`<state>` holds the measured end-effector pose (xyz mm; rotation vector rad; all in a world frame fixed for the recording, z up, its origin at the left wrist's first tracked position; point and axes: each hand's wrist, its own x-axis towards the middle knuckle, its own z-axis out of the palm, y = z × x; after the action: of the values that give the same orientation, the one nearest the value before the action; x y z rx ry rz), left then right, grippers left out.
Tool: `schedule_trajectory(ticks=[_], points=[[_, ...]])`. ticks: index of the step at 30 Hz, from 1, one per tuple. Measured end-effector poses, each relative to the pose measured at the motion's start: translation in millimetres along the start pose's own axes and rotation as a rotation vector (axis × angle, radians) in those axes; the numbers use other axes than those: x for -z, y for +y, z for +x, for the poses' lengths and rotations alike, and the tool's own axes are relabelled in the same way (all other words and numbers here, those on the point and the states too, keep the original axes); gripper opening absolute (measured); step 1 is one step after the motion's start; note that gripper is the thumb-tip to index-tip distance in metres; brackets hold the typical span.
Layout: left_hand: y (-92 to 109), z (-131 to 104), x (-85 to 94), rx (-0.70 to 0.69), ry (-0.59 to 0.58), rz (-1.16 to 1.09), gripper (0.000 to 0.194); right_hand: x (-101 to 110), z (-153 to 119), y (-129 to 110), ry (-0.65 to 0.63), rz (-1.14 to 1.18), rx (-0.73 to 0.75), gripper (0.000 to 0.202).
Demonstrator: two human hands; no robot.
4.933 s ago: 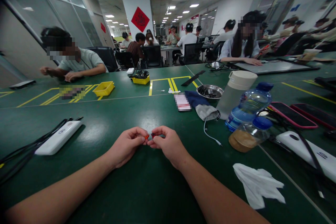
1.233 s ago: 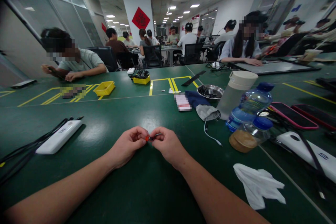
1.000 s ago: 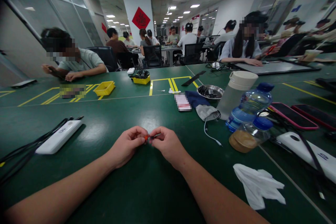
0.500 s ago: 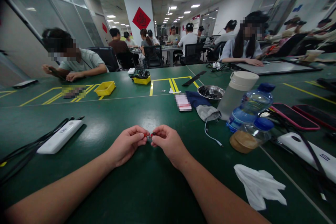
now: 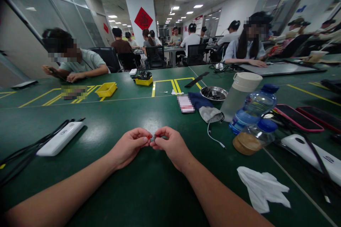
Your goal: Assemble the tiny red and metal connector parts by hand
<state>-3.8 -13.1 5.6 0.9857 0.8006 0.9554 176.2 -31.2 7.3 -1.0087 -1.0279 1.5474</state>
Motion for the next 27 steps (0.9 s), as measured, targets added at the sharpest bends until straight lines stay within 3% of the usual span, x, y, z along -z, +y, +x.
schedule_trajectory(ticks=[5, 16, 22, 27], points=[[-0.3, -1.3, -2.6, -0.033, -0.018, 0.078, 0.018, 1.4, -0.2, 2.6, -0.062, -0.087, 0.059, 0.021], [-1.4, -2.0, -1.7, -0.052, -0.037, 0.170, 0.012, 2.9, -1.4, -5.2, -0.046, -0.308, 0.116, 0.018], [-6.2, -0.4, 1.3, -0.113, -0.056, 0.212, 0.025, 5.1, 0.8, -6.3, -0.065, -0.349, 0.220, 0.014], [-6.2, -1.1, 1.2, -0.112, -0.082, 0.293, 0.020, 7.4, 2.8, -5.2, -0.056, -0.334, 0.212, 0.019]])
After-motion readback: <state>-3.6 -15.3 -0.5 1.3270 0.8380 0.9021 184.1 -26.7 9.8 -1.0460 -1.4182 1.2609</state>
